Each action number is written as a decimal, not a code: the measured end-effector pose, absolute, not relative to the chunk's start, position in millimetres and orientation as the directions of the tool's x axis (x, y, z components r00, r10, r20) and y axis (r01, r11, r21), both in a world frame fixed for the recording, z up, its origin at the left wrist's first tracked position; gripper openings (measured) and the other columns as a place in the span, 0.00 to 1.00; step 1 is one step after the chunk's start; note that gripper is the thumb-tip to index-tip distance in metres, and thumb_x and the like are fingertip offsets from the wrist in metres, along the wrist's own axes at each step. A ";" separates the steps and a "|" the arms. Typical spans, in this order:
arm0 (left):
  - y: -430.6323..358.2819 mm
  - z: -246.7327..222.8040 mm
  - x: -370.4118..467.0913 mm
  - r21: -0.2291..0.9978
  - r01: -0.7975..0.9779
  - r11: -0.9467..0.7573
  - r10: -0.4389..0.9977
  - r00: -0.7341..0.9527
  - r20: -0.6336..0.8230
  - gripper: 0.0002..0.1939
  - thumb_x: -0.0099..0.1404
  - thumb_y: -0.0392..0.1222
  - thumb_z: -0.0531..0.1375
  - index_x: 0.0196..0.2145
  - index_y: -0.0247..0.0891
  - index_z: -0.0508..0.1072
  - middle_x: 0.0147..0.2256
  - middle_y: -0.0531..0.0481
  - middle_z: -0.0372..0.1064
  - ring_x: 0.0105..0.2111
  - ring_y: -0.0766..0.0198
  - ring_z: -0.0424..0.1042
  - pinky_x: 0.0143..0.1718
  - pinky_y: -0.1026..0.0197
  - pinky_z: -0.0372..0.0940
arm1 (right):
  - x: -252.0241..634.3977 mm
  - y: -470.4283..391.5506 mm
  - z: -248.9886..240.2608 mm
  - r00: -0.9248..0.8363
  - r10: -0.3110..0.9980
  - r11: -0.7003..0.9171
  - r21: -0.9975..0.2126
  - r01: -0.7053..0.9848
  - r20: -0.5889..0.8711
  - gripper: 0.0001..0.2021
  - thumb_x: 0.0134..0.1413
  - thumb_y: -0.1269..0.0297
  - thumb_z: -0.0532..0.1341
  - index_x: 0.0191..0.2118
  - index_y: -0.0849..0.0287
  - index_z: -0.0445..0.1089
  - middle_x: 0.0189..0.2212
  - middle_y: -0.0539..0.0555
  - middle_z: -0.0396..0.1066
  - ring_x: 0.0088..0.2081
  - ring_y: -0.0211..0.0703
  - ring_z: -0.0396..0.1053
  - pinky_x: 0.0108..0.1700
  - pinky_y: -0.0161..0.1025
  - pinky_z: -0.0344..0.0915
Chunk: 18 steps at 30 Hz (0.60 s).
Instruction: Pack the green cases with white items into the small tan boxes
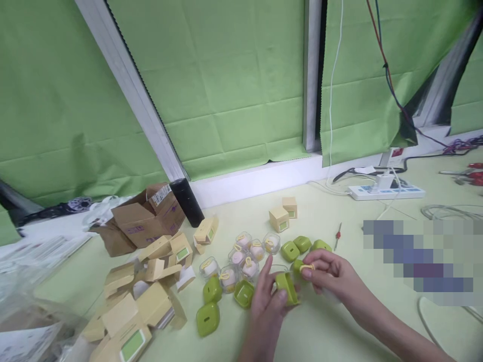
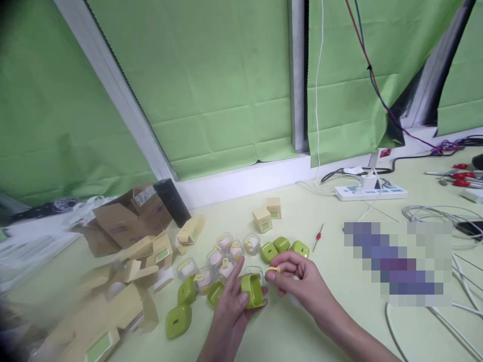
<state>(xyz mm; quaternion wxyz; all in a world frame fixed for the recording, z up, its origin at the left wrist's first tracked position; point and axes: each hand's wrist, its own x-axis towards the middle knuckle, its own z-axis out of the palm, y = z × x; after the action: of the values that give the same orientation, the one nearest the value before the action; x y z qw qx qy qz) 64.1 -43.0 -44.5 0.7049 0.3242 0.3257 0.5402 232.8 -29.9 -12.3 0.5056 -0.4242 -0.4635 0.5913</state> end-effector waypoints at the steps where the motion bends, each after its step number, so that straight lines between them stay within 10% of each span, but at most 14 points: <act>1: -44.4 -42.7 65.0 0.812 -0.544 0.209 0.973 0.202 -0.115 0.29 0.49 0.45 0.66 0.49 0.46 0.67 0.44 0.46 0.66 0.43 0.54 0.67 0.41 0.52 0.64 | 231.3 -30.9 -12.3 -0.133 0.991 -0.053 -0.981 -0.189 -0.028 0.13 0.38 0.58 0.69 0.29 0.59 0.70 0.20 0.47 0.70 0.20 0.33 0.62 0.24 0.32 0.60; 18: -53.4 -41.9 76.9 0.898 -0.396 0.190 0.980 0.122 -0.154 0.18 0.46 0.46 0.68 0.34 0.35 0.75 0.36 0.43 0.75 0.39 0.55 0.72 0.42 0.55 0.66 | 217.4 -45.0 -22.6 -0.026 0.974 0.225 -0.935 0.274 0.227 0.06 0.46 0.67 0.60 0.23 0.59 0.72 0.20 0.50 0.71 0.23 0.38 0.65 0.25 0.32 0.62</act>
<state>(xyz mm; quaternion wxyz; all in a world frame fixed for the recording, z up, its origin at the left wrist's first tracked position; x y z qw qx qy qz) 76.9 -53.4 -41.9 0.6565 0.3607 0.4052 0.5240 217.4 -45.0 -22.6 0.4812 -0.5054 -0.6173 0.3633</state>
